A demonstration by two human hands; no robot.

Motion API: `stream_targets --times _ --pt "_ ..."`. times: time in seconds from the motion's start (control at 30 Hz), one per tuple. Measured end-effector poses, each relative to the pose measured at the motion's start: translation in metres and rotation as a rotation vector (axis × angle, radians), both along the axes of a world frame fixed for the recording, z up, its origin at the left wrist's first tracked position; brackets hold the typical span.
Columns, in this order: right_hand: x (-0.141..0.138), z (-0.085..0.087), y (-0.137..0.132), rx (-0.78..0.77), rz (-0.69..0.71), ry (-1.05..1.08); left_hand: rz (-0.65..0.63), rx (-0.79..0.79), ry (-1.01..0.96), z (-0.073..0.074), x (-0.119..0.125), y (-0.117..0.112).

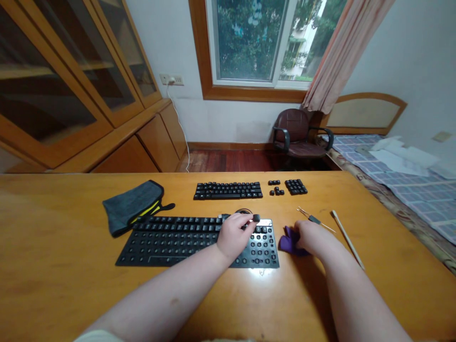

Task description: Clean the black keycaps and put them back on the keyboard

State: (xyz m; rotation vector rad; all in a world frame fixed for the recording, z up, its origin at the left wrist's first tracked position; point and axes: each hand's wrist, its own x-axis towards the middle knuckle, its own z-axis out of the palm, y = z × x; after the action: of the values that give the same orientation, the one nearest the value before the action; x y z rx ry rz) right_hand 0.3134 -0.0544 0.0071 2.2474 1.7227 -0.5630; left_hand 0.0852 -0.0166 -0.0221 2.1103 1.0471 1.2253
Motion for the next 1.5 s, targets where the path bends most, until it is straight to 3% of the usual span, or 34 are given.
stream_targets --times 0.13,0.23,0.37,0.43,0.5,0.6,0.8,1.0,1.13,1.33,1.5 --pt "-0.002 0.009 0.002 0.037 -0.044 0.056 -0.002 0.010 -0.015 0.002 0.000 0.000" --pt "-0.007 0.023 -0.004 0.329 -0.111 0.212 -0.032 0.030 -0.022 0.002 0.000 -0.001" --pt "-0.034 0.025 -0.012 0.711 -0.223 0.814 -0.098 0.056 -0.027 0.001 0.001 -0.002" --pt "-0.052 0.018 -0.012 0.712 -0.232 1.075 -0.134 0.057 -0.022 0.002 0.001 -0.003" --pt "-0.065 0.009 -0.010 0.717 -0.174 1.180 -0.147 0.048 -0.020 0.003 0.001 -0.003" --pt "-0.070 -0.003 -0.007 0.728 -0.120 1.245 -0.138 0.029 -0.040 0.003 0.002 -0.003" --pt "-0.067 -0.019 -0.007 0.760 -0.457 1.438 -0.199 0.061 -0.106 0.002 0.003 -0.002" --pt "-0.071 -0.017 -0.008 0.627 -0.197 1.475 -0.203 0.043 -0.103 0.002 0.003 -0.001" --pt "-0.066 -0.016 -0.005 0.644 -0.006 1.390 -0.235 -0.001 -0.064 0.003 0.002 -0.001" --pt "-0.066 -0.019 -0.004 0.741 -0.054 1.317 -0.289 -0.028 -0.003 0.002 0.002 0.000" --pt "-0.066 -0.018 -0.003 0.787 -0.090 1.309 -0.361 -0.023 -0.068 0.003 0.003 0.000"
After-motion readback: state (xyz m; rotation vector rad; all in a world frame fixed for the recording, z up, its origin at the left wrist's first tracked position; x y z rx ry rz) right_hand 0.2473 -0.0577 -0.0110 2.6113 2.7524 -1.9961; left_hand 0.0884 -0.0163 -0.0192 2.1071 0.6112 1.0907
